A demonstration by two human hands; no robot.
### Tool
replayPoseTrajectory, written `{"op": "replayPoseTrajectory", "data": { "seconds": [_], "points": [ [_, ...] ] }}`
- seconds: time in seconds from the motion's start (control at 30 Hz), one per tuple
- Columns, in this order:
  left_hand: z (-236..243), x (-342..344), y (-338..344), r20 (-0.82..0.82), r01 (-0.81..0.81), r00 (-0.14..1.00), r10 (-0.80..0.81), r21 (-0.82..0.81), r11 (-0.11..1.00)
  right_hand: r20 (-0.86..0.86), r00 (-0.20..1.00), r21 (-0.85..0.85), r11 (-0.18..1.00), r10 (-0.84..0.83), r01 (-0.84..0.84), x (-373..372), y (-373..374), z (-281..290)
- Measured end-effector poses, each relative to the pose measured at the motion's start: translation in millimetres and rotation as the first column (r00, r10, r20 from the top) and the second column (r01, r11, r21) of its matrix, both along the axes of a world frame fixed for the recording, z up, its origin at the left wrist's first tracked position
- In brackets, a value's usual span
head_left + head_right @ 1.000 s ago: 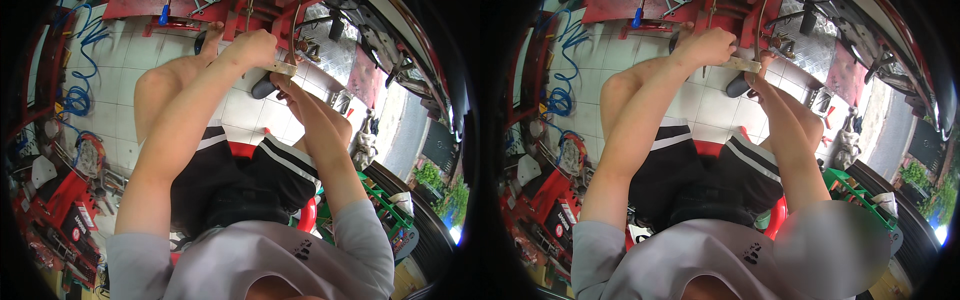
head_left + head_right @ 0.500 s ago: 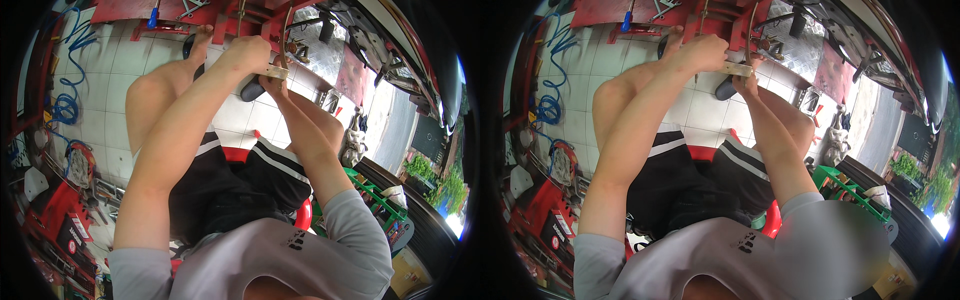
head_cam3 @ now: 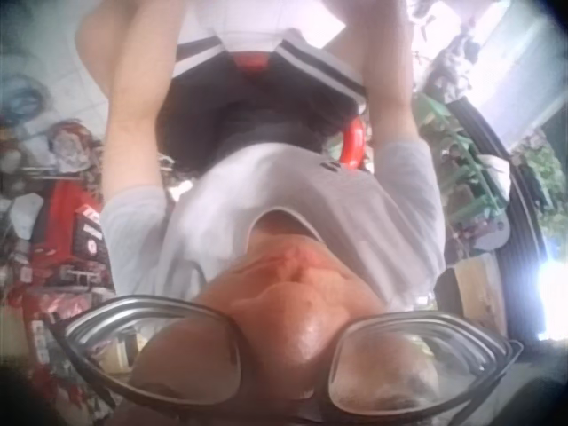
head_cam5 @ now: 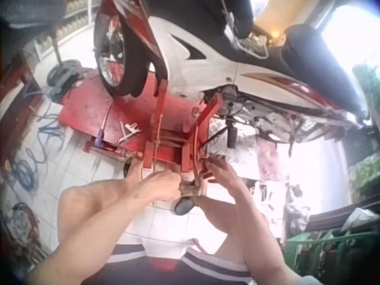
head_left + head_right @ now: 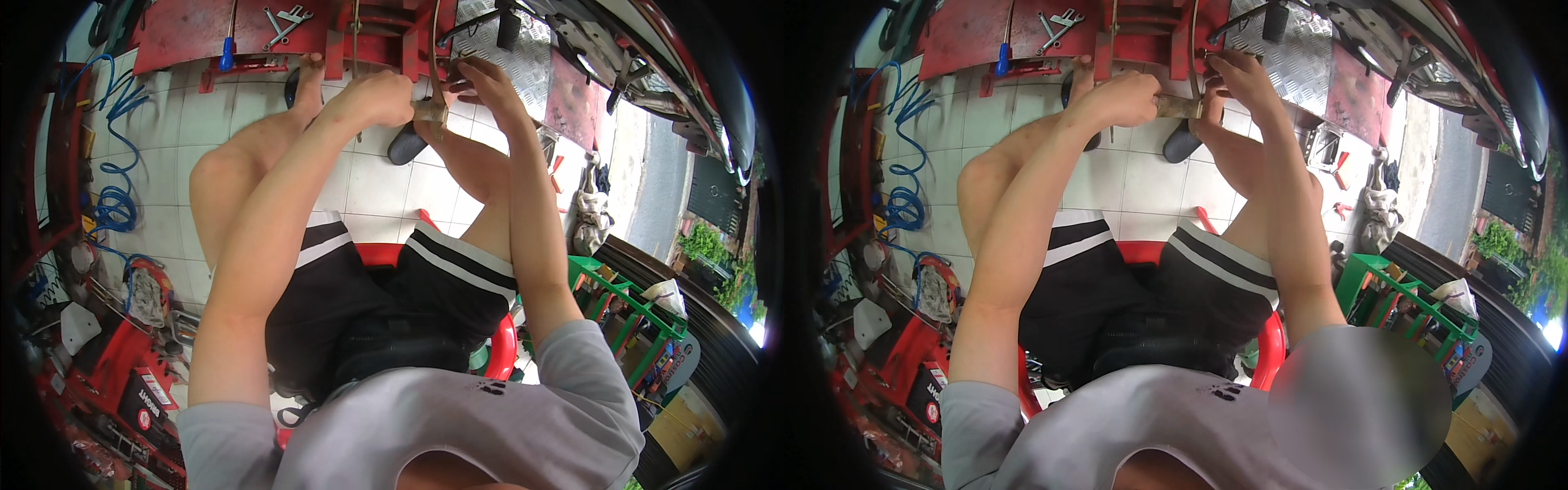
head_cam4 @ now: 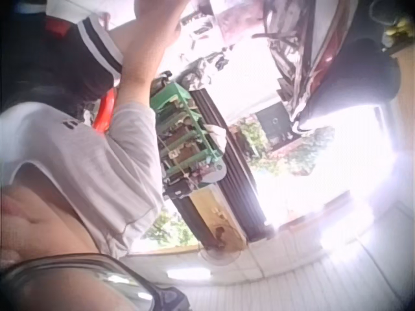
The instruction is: The person sits on a red chair in a workshop and works on a small mechanical component held in their hands. They use a wrench to tighten or loosen parts of the component, occasionally placing it on a red workbench to adjust it further.
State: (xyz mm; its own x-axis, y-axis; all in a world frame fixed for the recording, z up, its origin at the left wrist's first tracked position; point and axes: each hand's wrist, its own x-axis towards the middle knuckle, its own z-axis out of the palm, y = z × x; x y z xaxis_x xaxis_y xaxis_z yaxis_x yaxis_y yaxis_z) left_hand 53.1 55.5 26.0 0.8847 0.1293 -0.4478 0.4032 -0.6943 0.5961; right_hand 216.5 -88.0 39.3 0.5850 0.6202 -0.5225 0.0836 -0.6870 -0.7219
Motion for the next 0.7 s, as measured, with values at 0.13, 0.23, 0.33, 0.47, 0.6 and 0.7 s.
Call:
{"op": "replayPoseTrajectory", "data": {
  "seconds": [0.13,0.23,0.33,0.47,0.6,0.7],
  "points": [
    [-3,7,-1,-0.061,-0.028,0.998,0.027,-0.026,0.999,-0.042,0.996,-0.084,0.993,0.08,-0.083,2,-1,-2],
    [-8,9,2,-0.068,-0.075,0.995,0.074,-0.008,0.997,-0.112,0.987,-0.084,0.988,0.117,-0.127,-2,4,3],
    [-9,8,4,-0.032,-0.106,0.994,0.104,-0.063,0.992,-0.13,0.985,-0.135,0.982,0.113,-0.13,-8,9,3],
    [-5,3,20,0.118,-0.154,0.98,0.159,-0.055,0.987,0.212,0.909,-0.215,0.924,0.36,-0.316,-11,8,-20],
    [-2,-27,63,0.159,-0.374,0.908,0.389,-0.117,0.92,0.527,0.76,-0.017,0.899,0.38,-0.438,-31,21,-15],
    [-19,-48,68,0.036,-0.398,0.907,0.42,-0.259,0.88,0.429,0.781,0.164,0.811,0.454,-0.562,-41,27,-19]
  ]
}}
